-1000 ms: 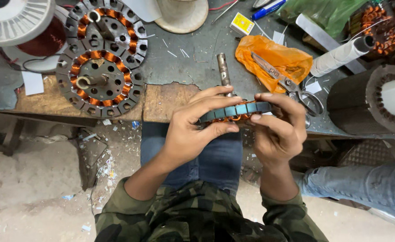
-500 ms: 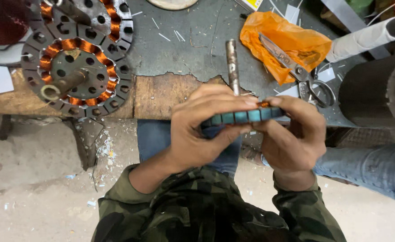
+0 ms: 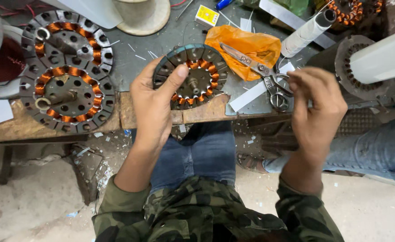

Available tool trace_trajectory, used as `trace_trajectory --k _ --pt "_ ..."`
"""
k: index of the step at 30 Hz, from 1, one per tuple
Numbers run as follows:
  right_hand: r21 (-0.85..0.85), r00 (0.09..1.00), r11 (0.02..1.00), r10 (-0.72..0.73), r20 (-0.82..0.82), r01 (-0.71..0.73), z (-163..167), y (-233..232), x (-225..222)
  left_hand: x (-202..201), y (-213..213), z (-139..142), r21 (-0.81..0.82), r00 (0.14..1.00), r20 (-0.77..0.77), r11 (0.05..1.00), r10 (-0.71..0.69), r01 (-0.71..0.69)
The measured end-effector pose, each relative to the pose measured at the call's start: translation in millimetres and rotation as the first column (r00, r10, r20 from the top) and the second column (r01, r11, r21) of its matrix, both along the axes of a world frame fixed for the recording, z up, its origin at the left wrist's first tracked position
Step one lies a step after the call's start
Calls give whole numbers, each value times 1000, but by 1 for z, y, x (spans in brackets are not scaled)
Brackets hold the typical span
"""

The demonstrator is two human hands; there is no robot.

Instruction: The person cuts small strips of white insulating material with scissors and places them into the slots of a stator core. They then use a screwdriver to press the strips into place and adjust the copper windings. The person repeats this process for multiple slots on the stator.

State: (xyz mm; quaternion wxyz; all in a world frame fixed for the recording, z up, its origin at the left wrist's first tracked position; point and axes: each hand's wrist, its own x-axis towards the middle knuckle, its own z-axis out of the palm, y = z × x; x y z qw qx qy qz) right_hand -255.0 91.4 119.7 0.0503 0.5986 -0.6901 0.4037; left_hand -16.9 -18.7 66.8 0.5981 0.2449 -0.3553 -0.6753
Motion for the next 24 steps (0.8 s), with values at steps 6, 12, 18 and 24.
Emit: trace_trajectory --k 6,12,18,24 --pt "264 944 955 204 -259 -134 -22 12 -24 -3 23 -1 -762 740 374 641 559 -99" --pt "411 876 897 324 -356 -164 -3 -1 -35 -24 44 -12 -891 390 254 58 885 449" --pt "437 850 899 227 -476 5 32 6 -39 -43 37 -12 -846 318 364 169 875 505" --pt "382 900 893 -58 -432 240 32 59 -55 -51 54 -2 -846 353 455 274 817 457"
